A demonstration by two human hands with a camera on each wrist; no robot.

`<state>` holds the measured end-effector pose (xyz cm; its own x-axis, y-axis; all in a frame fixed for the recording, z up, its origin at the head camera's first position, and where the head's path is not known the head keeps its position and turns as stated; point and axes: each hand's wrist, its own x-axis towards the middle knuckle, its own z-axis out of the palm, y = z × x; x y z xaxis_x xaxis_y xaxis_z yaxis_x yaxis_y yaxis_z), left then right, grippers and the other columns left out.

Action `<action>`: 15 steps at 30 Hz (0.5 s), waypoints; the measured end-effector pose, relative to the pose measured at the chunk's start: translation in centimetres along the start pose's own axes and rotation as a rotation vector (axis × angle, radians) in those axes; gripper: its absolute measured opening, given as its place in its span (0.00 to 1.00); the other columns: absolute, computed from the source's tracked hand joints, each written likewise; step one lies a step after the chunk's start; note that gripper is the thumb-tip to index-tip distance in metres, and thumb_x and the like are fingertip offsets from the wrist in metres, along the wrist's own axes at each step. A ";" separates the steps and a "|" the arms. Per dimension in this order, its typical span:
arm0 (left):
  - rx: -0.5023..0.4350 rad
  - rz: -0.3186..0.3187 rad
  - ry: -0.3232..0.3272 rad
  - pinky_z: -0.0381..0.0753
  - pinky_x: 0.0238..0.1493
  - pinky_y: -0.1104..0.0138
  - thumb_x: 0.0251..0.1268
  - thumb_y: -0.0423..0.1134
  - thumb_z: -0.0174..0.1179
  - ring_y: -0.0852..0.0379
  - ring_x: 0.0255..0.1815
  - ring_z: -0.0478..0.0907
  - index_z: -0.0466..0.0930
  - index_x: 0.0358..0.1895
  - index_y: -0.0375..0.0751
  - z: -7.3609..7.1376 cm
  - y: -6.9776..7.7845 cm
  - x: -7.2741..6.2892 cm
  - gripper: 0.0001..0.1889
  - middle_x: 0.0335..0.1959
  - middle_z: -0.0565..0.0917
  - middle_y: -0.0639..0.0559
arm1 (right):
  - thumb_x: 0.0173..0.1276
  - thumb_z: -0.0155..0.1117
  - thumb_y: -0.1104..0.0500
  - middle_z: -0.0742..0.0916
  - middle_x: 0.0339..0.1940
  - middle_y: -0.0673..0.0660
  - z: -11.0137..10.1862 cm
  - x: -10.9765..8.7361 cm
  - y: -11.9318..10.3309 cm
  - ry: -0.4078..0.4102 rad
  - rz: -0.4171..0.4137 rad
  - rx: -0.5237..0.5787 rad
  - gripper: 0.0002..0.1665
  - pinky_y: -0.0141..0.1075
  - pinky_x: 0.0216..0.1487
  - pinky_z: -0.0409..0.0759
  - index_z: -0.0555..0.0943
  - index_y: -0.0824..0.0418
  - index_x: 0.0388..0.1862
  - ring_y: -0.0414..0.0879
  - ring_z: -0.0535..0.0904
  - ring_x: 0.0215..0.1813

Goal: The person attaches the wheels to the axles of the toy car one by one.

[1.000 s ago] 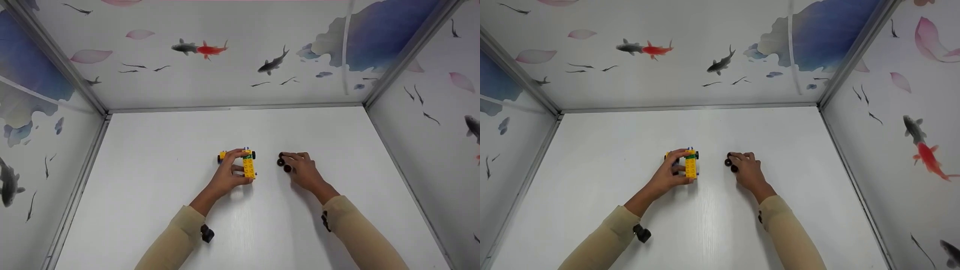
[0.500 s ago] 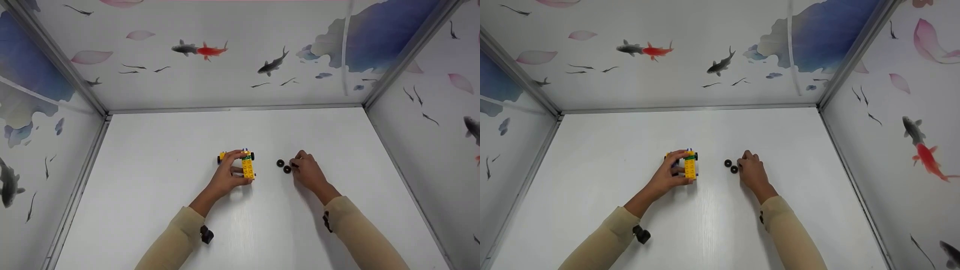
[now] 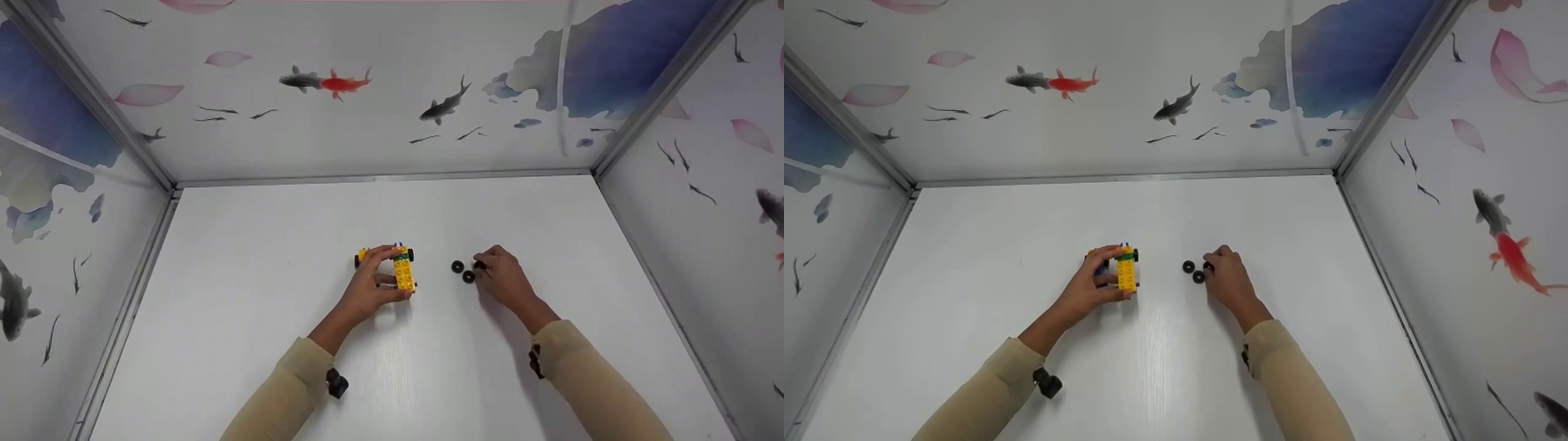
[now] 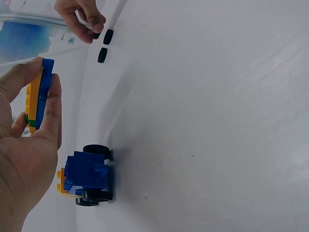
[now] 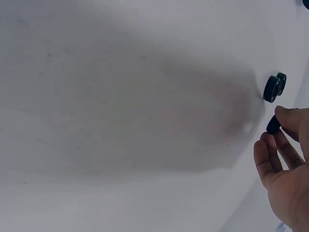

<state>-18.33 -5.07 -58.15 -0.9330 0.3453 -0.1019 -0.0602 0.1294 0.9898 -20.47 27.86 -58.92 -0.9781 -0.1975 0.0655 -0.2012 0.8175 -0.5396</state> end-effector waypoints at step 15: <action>-0.012 0.027 -0.014 0.92 0.55 0.62 0.60 0.29 0.83 0.47 0.56 0.91 0.72 0.81 0.57 -0.1 0.0 0.2 0.47 0.87 0.58 0.53 | 0.75 0.74 0.68 0.88 0.52 0.66 0.7 0.3 -3.1 -0.010 -0.056 0.191 0.18 0.49 0.56 0.92 0.88 0.72 0.61 0.59 0.90 0.53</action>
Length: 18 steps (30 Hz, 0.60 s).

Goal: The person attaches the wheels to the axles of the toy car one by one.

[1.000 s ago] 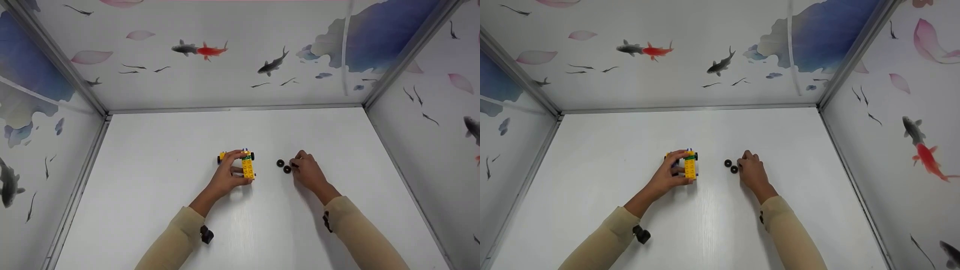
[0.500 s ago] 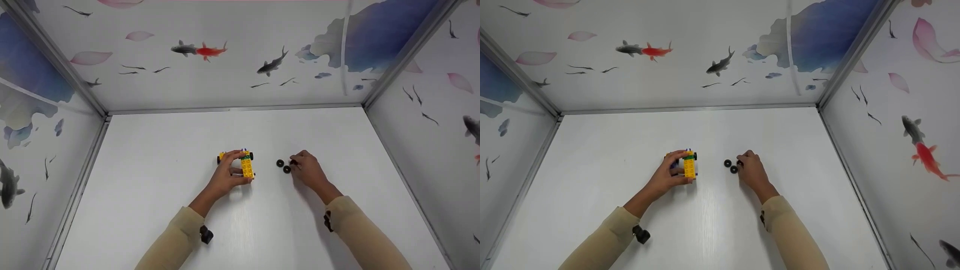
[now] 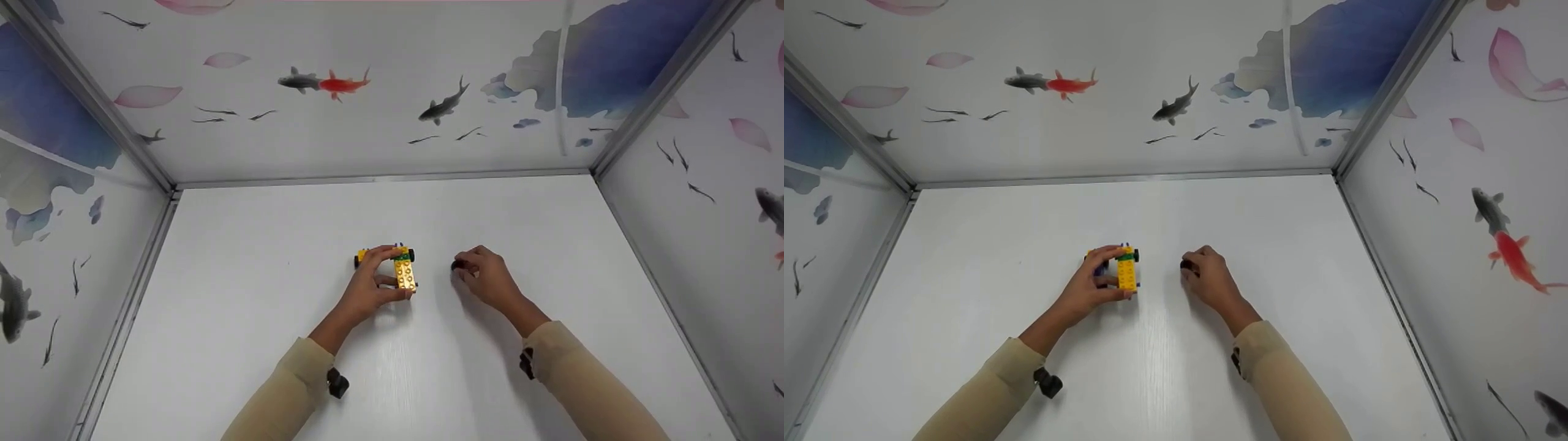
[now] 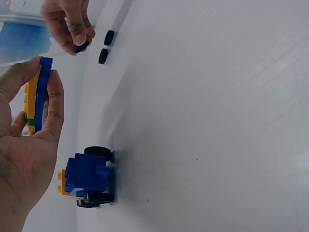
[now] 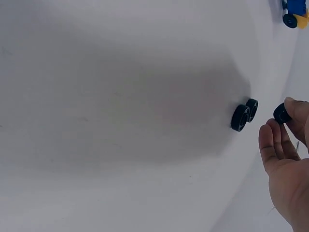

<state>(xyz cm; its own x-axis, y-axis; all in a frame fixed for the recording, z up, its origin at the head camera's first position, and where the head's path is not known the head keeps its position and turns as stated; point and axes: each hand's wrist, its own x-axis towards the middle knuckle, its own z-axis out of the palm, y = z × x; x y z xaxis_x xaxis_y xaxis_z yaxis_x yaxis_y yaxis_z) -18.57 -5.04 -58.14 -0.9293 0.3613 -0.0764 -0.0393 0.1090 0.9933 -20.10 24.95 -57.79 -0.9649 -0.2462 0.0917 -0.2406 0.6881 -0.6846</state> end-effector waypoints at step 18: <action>0.000 0.024 0.028 0.92 0.54 0.63 0.61 0.32 0.83 0.46 0.55 0.91 0.73 0.81 0.58 0.0 -0.5 0.2 0.45 0.87 0.58 0.50 | 0.76 0.75 0.65 0.92 0.53 0.57 1.7 -0.5 -2.9 -0.152 -0.071 0.163 0.19 0.42 0.62 0.92 0.89 0.65 0.63 0.52 0.92 0.57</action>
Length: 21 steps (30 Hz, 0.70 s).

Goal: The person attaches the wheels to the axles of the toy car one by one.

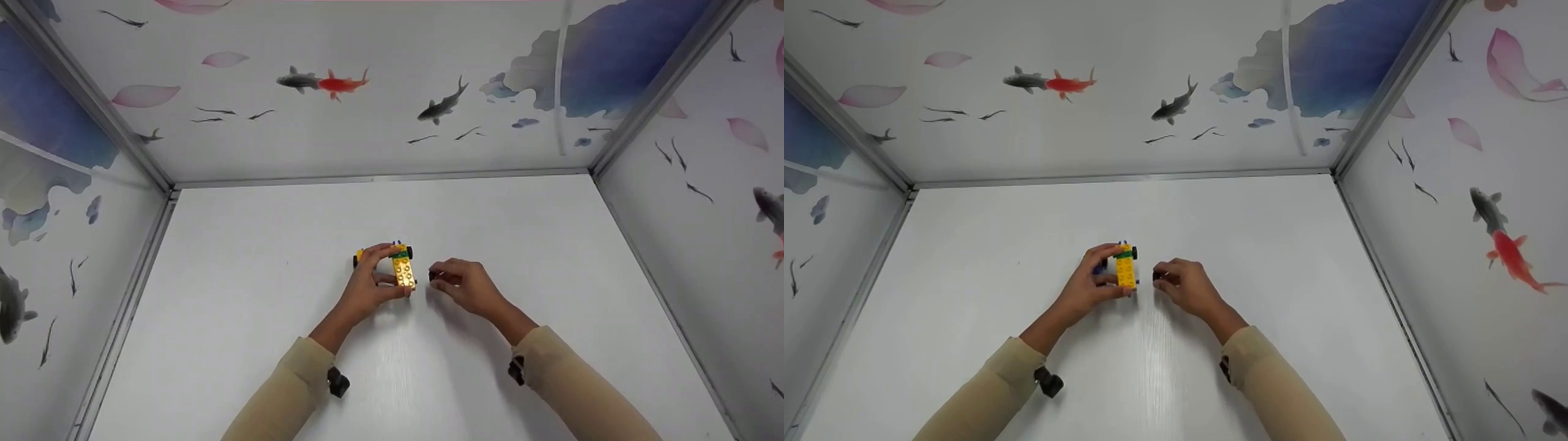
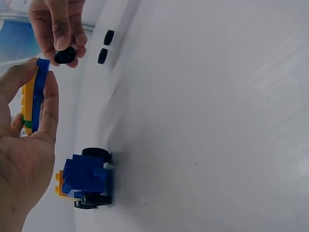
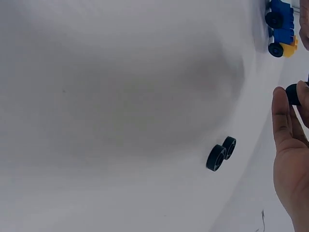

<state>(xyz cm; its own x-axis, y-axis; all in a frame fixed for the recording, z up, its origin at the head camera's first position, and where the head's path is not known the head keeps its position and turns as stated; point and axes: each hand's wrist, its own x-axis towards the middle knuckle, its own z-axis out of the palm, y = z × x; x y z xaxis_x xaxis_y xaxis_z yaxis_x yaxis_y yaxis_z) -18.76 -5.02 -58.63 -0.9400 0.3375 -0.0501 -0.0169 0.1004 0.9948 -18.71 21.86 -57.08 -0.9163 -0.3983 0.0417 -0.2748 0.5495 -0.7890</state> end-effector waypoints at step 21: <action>-0.040 0.009 0.004 0.93 0.56 0.63 0.61 0.30 0.82 0.47 0.56 0.91 0.72 0.80 0.55 0.2 0.1 0.1 0.44 0.87 0.58 0.51 | 0.75 0.75 0.63 0.94 0.54 0.57 0.9 0.3 -1.5 -0.023 -0.040 0.093 0.18 0.39 0.59 0.92 0.91 0.63 0.62 0.51 0.92 0.57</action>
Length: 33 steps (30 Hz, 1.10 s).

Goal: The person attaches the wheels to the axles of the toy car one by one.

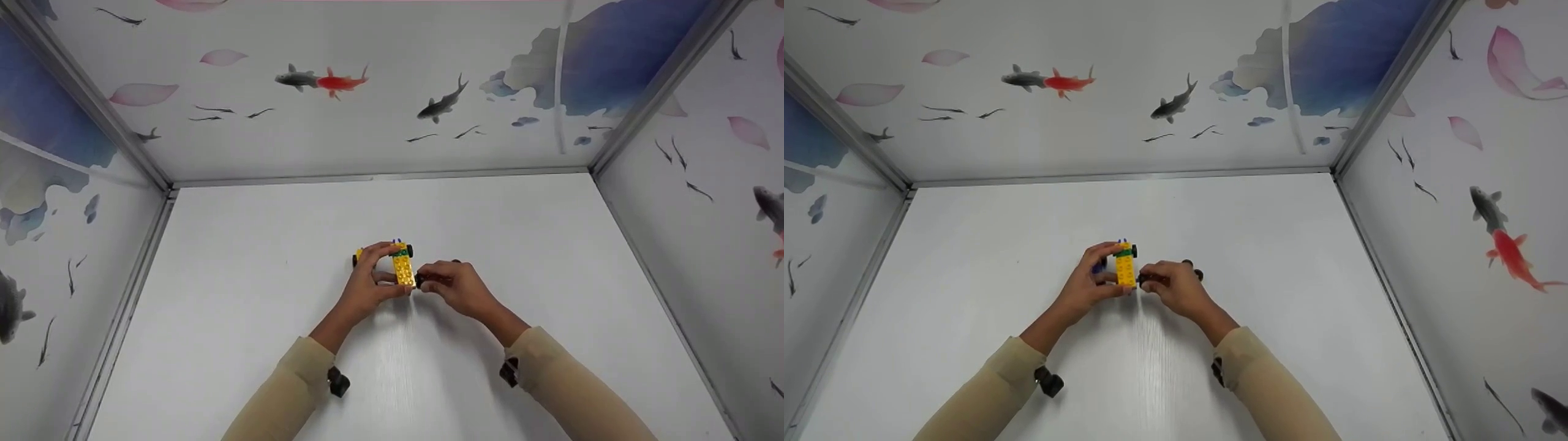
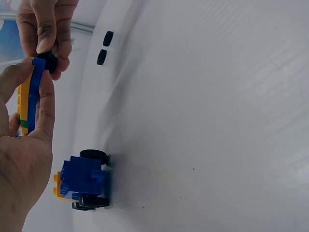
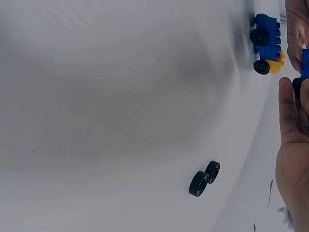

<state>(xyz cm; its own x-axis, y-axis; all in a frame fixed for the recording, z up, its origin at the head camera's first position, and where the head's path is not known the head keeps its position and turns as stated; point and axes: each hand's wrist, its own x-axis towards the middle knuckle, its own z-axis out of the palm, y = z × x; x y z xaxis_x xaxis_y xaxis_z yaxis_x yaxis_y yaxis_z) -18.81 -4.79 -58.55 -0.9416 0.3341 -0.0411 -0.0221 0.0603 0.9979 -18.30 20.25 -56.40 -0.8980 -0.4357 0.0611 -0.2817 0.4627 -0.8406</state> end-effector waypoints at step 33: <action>-0.002 -0.016 -0.009 0.94 0.55 0.62 0.61 0.27 0.81 0.48 0.52 0.90 0.75 0.78 0.58 0.2 0.8 0.0 0.43 0.87 0.59 0.55 | 0.77 0.70 0.70 0.93 0.50 0.62 0.8 0.3 -0.8 0.023 0.073 0.129 0.17 0.45 0.53 0.95 0.91 0.65 0.62 0.50 0.93 0.46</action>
<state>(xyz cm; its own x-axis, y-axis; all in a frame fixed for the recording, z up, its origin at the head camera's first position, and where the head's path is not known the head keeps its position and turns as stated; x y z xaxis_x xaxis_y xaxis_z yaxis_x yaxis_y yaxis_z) -18.73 -4.54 -57.75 -0.9380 0.3419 -0.0573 -0.0377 0.0638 0.9973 -18.04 19.12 -56.11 -0.9225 -0.3860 0.0089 -0.1713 0.3887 -0.9053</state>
